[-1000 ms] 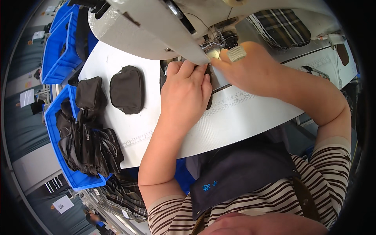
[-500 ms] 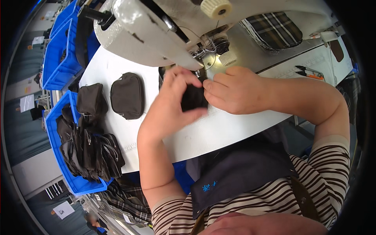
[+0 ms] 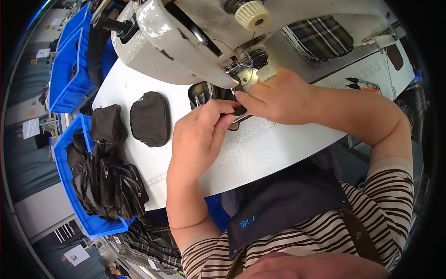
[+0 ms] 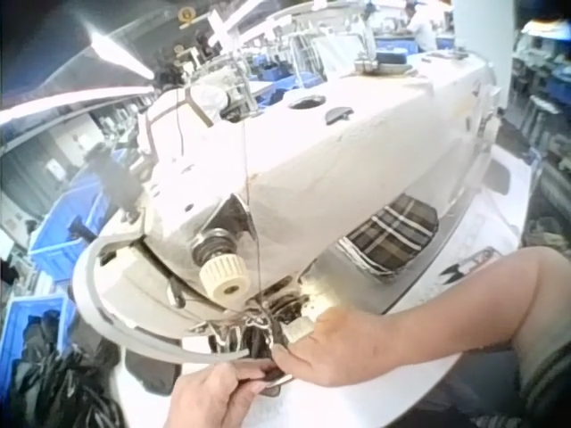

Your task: The recorder is using an industrial sewing machine to assemble small leather or fabric pouches.

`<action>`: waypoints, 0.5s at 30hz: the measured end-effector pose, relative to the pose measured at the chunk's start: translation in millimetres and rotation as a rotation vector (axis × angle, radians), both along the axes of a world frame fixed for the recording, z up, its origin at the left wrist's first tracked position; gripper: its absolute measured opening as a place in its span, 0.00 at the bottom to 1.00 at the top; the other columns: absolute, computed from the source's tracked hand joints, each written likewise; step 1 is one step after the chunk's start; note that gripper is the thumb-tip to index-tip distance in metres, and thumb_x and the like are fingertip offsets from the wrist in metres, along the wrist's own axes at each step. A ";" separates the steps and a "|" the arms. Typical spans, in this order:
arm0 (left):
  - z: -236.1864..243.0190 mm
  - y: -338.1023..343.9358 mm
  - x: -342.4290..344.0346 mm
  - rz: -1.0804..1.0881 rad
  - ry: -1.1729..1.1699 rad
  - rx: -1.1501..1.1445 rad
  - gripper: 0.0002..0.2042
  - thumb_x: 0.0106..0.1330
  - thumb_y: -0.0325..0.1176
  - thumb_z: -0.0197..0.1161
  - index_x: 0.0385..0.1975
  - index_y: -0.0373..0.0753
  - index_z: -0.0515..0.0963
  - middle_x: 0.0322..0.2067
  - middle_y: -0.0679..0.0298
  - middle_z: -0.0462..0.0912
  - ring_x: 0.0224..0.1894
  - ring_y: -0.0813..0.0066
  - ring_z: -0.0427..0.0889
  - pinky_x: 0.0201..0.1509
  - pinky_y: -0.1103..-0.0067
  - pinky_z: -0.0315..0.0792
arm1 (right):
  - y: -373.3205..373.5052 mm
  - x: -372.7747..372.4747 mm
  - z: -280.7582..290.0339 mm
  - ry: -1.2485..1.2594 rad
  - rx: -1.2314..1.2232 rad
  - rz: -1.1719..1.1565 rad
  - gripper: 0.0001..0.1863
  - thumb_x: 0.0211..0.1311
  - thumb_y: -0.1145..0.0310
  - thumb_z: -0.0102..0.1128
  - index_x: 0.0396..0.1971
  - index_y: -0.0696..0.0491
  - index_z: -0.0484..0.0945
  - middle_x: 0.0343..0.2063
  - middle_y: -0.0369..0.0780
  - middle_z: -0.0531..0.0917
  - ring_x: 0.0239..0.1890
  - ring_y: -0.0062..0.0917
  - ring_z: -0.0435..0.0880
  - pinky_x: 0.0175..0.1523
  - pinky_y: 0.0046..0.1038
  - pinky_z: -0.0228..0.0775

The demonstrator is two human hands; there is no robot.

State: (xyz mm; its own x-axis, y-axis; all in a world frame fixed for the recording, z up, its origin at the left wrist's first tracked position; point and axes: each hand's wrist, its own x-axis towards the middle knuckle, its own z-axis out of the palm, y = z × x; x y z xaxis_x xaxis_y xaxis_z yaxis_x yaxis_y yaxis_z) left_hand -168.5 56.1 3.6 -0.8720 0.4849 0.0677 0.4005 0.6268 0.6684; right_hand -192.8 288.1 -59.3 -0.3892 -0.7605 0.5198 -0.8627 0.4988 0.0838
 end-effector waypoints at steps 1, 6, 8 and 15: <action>0.5 0.5 -0.1 0.000 0.000 0.001 0.05 0.65 0.27 0.67 0.37 0.37 0.78 0.37 0.60 0.87 0.40 0.58 0.86 0.41 0.70 0.78 | 0.0 0.1 -1.1 0.000 0.001 0.000 0.16 0.57 0.62 0.67 0.43 0.55 0.83 0.22 0.30 0.73 0.22 0.20 0.75 0.23 0.26 0.63; -19.0 -7.7 -14.1 -0.115 -0.045 0.251 0.06 0.66 0.32 0.67 0.36 0.37 0.81 0.37 0.57 0.87 0.36 0.56 0.85 0.40 0.69 0.77 | -4.5 4.5 -6.8 0.053 0.067 0.046 0.14 0.50 0.71 0.64 0.38 0.60 0.83 0.20 0.32 0.75 0.22 0.21 0.76 0.21 0.25 0.64; -20.5 -5.3 -23.3 -0.073 0.180 0.093 0.07 0.69 0.33 0.65 0.37 0.37 0.82 0.41 0.55 0.87 0.36 0.56 0.85 0.42 0.70 0.77 | -4.8 3.5 -7.4 0.021 0.080 0.079 0.14 0.51 0.71 0.63 0.38 0.60 0.83 0.19 0.32 0.75 0.21 0.22 0.76 0.21 0.25 0.65; -39.9 -17.8 -56.7 0.527 -0.027 -0.271 0.20 0.57 0.45 0.75 0.44 0.38 0.83 0.39 0.56 0.88 0.43 0.56 0.86 0.46 0.66 0.76 | -3.4 3.2 -1.1 -0.016 0.140 0.125 0.13 0.52 0.73 0.63 0.37 0.62 0.83 0.18 0.33 0.74 0.19 0.22 0.76 0.21 0.25 0.67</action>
State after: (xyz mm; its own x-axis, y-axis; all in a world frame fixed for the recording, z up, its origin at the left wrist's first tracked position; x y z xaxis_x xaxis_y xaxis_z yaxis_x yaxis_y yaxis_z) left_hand -225.2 38.3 -36.3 -0.9996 -0.0168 -0.0241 -0.0260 0.8863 0.4624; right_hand -189.6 284.8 -60.4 -0.2948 -0.8679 0.3998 -0.9188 0.3724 0.1307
